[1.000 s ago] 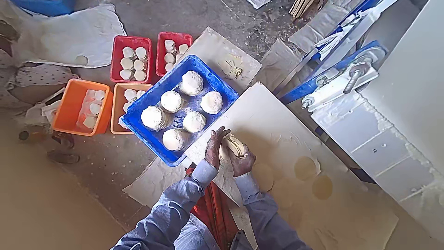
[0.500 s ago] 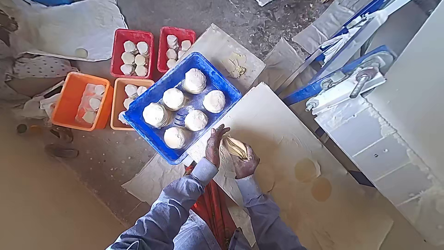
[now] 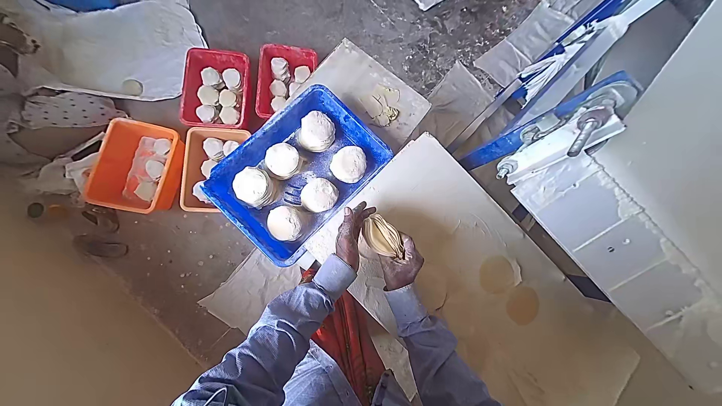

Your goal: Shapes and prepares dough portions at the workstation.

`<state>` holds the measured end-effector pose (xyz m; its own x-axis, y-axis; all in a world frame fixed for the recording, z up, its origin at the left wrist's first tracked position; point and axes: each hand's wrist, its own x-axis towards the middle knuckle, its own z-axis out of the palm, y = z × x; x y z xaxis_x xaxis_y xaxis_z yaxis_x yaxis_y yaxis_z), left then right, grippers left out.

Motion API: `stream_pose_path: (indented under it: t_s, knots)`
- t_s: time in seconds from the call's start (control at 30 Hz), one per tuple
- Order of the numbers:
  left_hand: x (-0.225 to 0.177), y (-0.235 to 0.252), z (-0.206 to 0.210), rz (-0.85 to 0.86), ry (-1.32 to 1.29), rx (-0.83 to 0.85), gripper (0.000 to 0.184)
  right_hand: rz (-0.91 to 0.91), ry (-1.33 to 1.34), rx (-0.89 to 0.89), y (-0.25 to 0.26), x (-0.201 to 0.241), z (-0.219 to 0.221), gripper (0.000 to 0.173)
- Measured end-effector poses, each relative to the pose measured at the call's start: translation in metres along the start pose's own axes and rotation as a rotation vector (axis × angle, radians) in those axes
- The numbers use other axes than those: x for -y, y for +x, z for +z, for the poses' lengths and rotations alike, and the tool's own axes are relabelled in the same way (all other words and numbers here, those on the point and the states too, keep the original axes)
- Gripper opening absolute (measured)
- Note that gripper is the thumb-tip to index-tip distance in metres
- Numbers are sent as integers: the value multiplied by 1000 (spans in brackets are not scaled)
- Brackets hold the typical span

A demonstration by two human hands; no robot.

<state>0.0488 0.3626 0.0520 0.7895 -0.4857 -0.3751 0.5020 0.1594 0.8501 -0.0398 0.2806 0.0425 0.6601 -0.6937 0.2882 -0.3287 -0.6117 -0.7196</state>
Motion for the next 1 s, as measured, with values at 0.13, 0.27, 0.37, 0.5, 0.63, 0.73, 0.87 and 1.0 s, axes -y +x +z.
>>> stream_pose_path:
  t_s: [0.13, 0.27, 0.37, 0.5, 0.63, 0.73, 0.87, 1.0]
  knots:
    - [3, -3, 5, 12, 26, 46, 83, 43, 21, 36, 1, -6, 4, 37]
    - [-1, -4, 2, 39, 6, 48, 82, 3, 109, -16, -6, -10, 5, 38]
    - [-11, 5, -10, 124, 42, -1, 81, 65, 172, 60, -4, -9, 5, 34]
    - [-21, 21, -43, 42, -85, 59, 82, 310, 593, 130, 10, 31, -13, 35]
    - [-30, 5, -28, -410, -557, -9, 87, 826, 947, 175, 34, 59, -17, 29]
    - [-30, -6, -24, -468, -720, -50, 80, 967, 970, 176, 44, 57, -14, 32]
    - [-31, -11, -33, -348, -511, -106, 55, 778, 748, 312, 41, 60, -7, 29]
    - [-48, -12, -38, -284, -125, -135, 42, 423, 314, 500, 39, 71, 8, 47]
